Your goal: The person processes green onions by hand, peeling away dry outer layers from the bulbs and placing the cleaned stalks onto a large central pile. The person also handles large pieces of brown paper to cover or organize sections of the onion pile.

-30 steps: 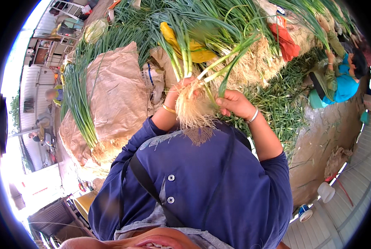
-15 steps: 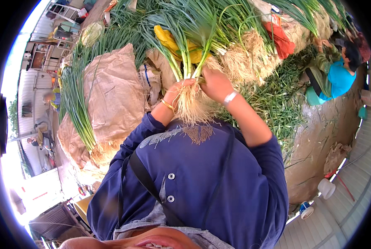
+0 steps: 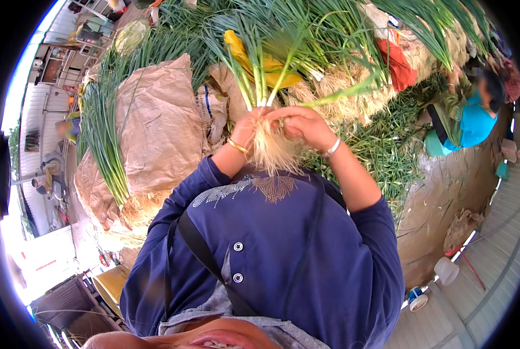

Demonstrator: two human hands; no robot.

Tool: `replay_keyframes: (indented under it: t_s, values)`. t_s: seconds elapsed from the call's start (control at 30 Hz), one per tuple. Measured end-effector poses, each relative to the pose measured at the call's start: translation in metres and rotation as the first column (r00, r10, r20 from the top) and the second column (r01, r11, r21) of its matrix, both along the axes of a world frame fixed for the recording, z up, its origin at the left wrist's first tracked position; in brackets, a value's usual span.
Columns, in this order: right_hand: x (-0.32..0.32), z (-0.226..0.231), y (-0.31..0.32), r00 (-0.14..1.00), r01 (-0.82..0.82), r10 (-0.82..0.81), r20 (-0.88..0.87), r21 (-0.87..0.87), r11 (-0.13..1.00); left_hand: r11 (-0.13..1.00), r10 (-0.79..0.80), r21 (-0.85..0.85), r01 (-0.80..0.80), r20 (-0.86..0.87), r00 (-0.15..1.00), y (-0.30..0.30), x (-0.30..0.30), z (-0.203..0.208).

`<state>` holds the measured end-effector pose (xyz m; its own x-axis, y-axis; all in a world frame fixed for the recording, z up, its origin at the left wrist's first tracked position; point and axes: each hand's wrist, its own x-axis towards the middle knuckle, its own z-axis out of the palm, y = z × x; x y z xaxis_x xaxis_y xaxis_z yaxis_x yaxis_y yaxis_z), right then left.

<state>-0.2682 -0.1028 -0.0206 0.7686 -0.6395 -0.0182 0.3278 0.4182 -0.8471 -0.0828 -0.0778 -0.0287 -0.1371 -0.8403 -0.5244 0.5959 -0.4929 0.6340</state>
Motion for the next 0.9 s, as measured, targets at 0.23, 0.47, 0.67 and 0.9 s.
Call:
replay_keyframes:
  t_s: [0.23, 0.47, 0.67, 0.9]
  values:
    - [0.014, 0.028, -0.046, 0.958, -0.259, 0.221, -0.182, -0.22, 0.941, 0.999, 0.025, -0.03, -0.036, -0.305, 0.952, -0.009, 0.02, 0.017]
    - [0.018, -0.037, -0.04, 0.616, -0.027, -0.747, -0.25, -0.955, 0.297, 0.953, -0.129, -0.272, 0.133, 0.033, 0.991, -0.001, 0.004, -0.012]
    - [0.048, -0.037, -0.016, 0.649, -0.219, -0.62, -0.44, -0.889, 0.402, 0.992, 0.102, -0.094, -0.09, 0.136, 0.985, -0.004, 0.029, -0.027]
    - [0.01, 0.037, -0.025, 0.706, -0.533, -0.184, -0.684, -0.684, 0.498, 0.962, 0.243, -0.157, -0.223, 0.123, 0.962, -0.025, 0.045, -0.031]
